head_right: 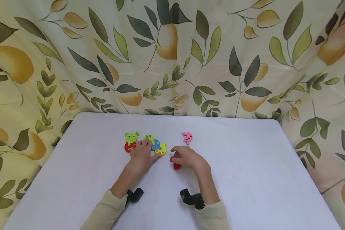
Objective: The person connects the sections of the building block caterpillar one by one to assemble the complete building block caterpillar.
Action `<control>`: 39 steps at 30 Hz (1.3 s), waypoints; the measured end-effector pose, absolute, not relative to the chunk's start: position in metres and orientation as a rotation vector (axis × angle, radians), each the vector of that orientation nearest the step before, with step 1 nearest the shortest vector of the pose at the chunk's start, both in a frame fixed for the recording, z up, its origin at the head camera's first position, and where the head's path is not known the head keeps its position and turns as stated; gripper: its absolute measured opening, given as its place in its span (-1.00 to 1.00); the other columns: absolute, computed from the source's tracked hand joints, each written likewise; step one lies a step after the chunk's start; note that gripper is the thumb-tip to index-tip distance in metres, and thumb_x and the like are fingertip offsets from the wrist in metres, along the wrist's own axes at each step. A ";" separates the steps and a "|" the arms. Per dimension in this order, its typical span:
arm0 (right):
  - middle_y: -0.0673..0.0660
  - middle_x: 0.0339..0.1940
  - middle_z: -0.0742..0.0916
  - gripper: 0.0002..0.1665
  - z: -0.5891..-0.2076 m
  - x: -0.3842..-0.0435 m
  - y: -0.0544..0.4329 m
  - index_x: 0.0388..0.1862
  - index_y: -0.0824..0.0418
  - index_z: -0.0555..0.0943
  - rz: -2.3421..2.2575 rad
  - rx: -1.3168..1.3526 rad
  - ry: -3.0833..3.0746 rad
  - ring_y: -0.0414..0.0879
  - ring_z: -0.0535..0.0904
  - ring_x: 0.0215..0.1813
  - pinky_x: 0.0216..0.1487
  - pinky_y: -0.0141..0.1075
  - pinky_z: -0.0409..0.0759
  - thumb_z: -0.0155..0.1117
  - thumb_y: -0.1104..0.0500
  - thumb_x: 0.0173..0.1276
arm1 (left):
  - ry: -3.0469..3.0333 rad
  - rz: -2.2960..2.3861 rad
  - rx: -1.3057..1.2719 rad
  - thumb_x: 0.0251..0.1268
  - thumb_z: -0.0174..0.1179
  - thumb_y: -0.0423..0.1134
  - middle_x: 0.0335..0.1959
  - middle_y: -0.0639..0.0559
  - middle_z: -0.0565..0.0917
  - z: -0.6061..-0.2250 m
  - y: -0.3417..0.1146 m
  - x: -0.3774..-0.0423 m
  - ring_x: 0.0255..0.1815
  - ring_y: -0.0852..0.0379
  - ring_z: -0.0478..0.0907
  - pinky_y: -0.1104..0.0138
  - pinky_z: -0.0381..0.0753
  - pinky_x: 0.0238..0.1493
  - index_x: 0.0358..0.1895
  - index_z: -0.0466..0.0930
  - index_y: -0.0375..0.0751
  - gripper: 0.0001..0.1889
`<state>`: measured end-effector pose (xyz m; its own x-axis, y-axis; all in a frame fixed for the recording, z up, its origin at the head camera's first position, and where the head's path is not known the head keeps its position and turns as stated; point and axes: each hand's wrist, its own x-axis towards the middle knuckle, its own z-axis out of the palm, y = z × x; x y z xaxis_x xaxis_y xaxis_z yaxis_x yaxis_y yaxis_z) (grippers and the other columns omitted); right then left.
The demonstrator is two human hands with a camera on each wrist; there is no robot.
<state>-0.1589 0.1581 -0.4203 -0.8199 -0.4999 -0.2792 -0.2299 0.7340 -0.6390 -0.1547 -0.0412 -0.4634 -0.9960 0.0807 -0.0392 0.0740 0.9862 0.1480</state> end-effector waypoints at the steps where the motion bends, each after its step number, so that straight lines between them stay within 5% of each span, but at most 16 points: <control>1: 0.18 -0.12 0.71 -0.53 -0.419 -0.157 0.158 0.19 0.34 0.54 -0.821 -0.572 2.501 -0.09 0.58 -0.13 -0.09 -0.24 0.67 0.29 0.22 0.32 | 3.082 0.231 0.120 0.12 0.24 0.30 0.25 -0.11 0.45 -0.463 -0.042 -0.155 0.31 -0.10 0.35 -0.24 0.50 0.16 0.33 0.37 -0.25 -0.15; 11: 0.16 0.15 0.54 -0.36 -0.423 -0.147 0.154 0.19 0.14 0.55 -0.652 -0.472 2.487 0.02 0.44 0.16 0.03 -0.09 0.66 0.47 0.28 0.08 | 3.067 0.223 0.150 0.24 0.15 0.27 0.35 -0.14 0.36 -0.462 -0.040 -0.153 0.38 -0.16 0.26 -0.30 0.43 0.18 0.43 0.31 0.04 -0.26; 18: 0.13 0.01 0.52 -0.36 -0.435 -0.150 0.147 0.18 0.13 0.55 -0.701 -0.442 2.552 0.02 0.45 0.11 -0.03 -0.13 0.67 0.48 0.29 0.06 | 2.992 0.300 0.137 0.33 0.10 0.18 0.49 -0.28 0.21 -0.461 -0.038 -0.154 0.51 -0.39 0.08 -0.40 0.24 0.26 0.42 0.31 0.21 -0.39; 39: 0.20 -0.01 0.57 -0.32 -0.451 -0.160 0.144 0.15 0.26 0.53 -0.779 -0.358 2.685 0.00 0.51 0.02 -0.07 -0.12 0.70 0.54 0.14 0.03 | 2.958 0.410 0.166 0.33 0.13 0.14 0.50 -0.31 0.18 -0.458 -0.041 -0.155 0.52 -0.42 0.03 -0.44 0.15 0.27 0.41 0.34 0.19 -0.42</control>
